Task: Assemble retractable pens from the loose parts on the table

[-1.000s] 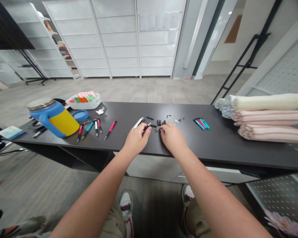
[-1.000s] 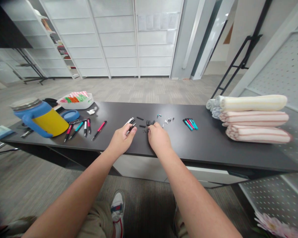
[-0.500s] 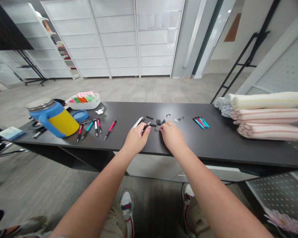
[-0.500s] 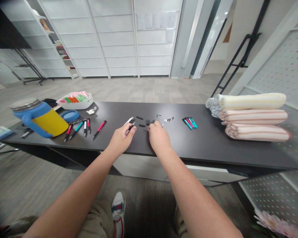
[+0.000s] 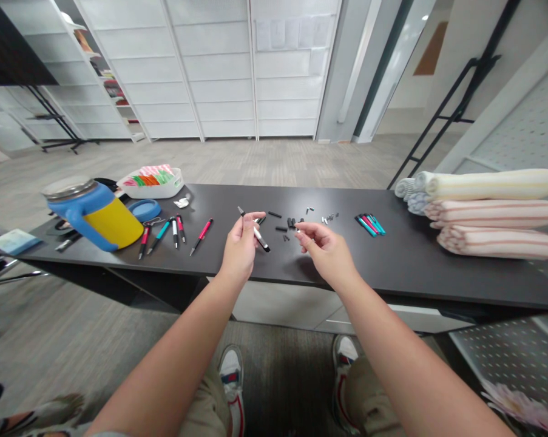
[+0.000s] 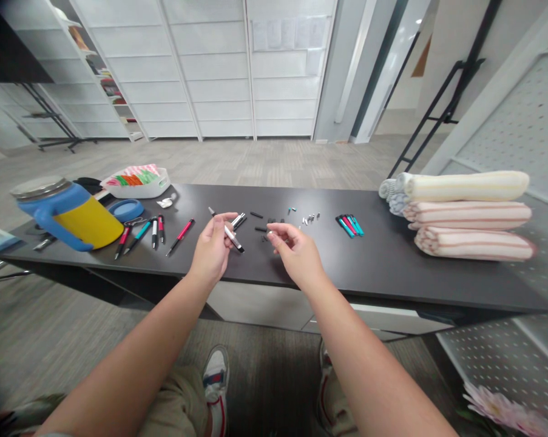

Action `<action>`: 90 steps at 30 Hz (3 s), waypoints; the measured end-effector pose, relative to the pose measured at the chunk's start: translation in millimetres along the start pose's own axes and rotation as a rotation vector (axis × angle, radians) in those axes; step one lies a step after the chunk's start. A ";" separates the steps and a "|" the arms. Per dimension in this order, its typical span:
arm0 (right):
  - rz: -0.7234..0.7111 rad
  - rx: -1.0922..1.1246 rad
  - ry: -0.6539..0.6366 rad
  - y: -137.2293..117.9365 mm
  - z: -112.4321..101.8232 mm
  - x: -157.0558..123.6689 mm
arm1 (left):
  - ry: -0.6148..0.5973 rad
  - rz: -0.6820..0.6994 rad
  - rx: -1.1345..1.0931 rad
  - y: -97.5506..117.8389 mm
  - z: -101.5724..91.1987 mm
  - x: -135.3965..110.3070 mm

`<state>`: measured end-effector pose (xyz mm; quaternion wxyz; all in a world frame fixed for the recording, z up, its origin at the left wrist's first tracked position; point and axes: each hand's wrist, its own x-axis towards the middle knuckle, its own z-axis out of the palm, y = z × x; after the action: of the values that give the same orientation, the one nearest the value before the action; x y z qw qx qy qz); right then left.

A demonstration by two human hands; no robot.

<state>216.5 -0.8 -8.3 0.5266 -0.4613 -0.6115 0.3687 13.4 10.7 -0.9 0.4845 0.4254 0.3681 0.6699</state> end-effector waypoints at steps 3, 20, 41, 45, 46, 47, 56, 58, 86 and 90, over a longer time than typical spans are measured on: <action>0.023 0.078 -0.010 3.5 -0.2 -5.0 | -0.055 -0.063 -0.199 -4.7 5.2 0.5; 0.023 0.025 -0.039 3.1 3.8 -7.2 | -0.024 -0.108 -0.283 -8.0 6.3 4.1; 0.069 0.127 0.030 6.5 4.2 -5.6 | -0.057 -0.129 -0.218 -7.0 8.1 1.6; 0.084 0.119 0.042 6.7 3.4 -6.5 | -0.062 -0.126 -0.217 -5.6 8.7 1.4; 0.089 0.121 0.047 6.3 3.2 -6.7 | -0.064 -0.128 -0.213 -5.5 8.8 1.4; 0.095 0.126 0.052 5.8 3.2 -7.0 | -0.067 -0.131 -0.209 -5.5 8.8 1.4; 0.108 -0.022 0.035 -3.9 3.6 -9.3 | -0.081 -0.129 -0.196 -6.6 8.4 0.4; 0.088 -0.103 0.039 -3.9 3.5 -10.5 | -0.070 -0.124 -0.187 -6.4 8.6 0.0; -0.206 -0.524 -0.141 -7.4 12.4 -12.7 | -0.009 -0.084 -0.167 -13.5 4.1 4.0; -0.230 -0.545 -0.174 -8.4 12.0 -12.8 | -0.009 -0.092 -0.151 -14.1 3.8 4.6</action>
<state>203.5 -15.2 -6.4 0.3675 -0.4799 -0.7789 0.1670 20.9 19.1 -11.4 0.5471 0.3732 0.3333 0.6710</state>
